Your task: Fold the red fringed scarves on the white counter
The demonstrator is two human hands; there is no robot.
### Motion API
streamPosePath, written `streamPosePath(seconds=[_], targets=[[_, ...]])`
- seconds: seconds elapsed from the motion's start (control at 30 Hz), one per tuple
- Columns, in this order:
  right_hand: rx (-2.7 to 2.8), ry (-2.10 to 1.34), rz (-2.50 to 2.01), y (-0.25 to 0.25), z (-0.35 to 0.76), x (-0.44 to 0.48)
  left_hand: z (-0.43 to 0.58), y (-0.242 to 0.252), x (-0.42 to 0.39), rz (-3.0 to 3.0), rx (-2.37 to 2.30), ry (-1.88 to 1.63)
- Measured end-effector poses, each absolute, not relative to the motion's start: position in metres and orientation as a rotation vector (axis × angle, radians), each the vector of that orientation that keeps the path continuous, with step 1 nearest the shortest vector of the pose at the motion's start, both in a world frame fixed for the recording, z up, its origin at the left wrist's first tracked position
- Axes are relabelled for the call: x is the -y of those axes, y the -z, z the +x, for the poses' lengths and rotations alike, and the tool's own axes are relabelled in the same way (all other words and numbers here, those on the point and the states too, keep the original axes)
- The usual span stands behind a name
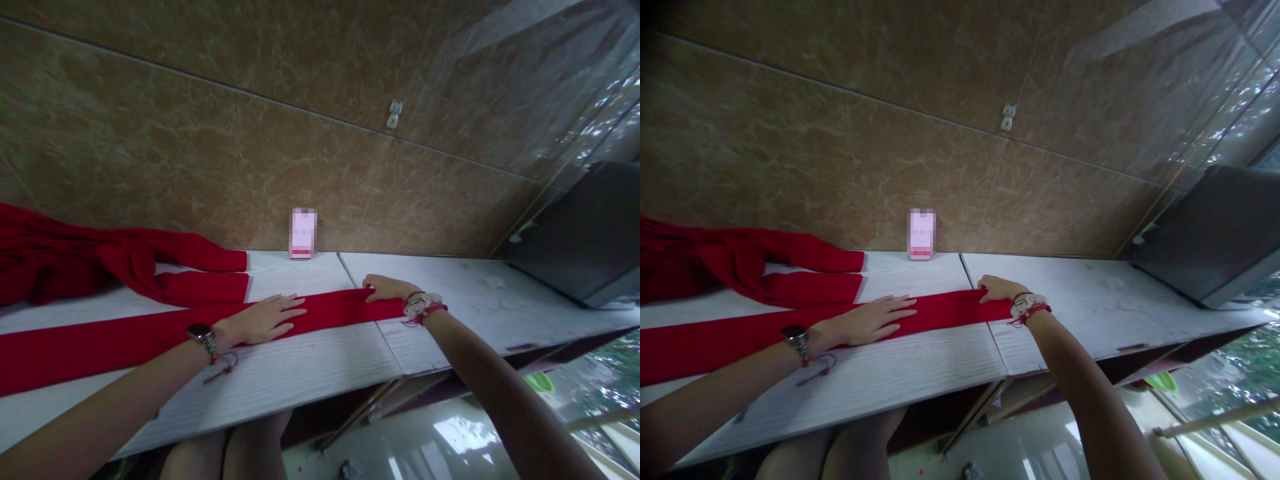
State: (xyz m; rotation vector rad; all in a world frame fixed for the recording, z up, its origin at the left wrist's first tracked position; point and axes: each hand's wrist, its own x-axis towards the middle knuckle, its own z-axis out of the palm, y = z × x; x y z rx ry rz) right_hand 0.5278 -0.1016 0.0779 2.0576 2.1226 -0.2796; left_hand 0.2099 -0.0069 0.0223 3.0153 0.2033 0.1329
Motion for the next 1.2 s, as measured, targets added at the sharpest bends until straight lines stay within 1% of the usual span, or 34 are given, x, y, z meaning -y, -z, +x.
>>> streamPosePath(seconds=[0.17,0.47,0.77,0.83,0.97,1.03,1.13,1.2], targets=[[-2.066,0.407,2.015,-0.09,0.541,0.11,0.209,-0.015,0.004,3.005,-0.213,-0.093],[-1.883,0.222,2.192,-0.095,0.592,0.148,0.21,-0.015,0.004,3.01,-0.205,-0.091],[-1.96,0.219,2.297,-0.087,0.605,0.151,0.208,-0.011,0.001,2.993,-0.162,-0.176],[-1.887,0.122,2.359,-0.084,0.606,0.148,0.208,-0.012,0.002,2.997,-0.154,-0.18],[-1.684,-0.265,2.451,-0.073,0.598,0.144,0.209,-0.016,0.004,3.014,-0.16,-0.129],[-1.851,-0.324,2.404,-0.065,0.591,0.142,0.209,-0.017,0.004,3.013,-0.168,-0.103],[-2.197,-0.151,2.216,-0.053,0.583,0.137,0.209,-0.018,0.004,3.003,-0.153,-0.115],[-2.243,-0.044,2.148,-0.048,0.579,0.134,0.209,-0.017,0.004,3.003,-0.145,-0.127]])
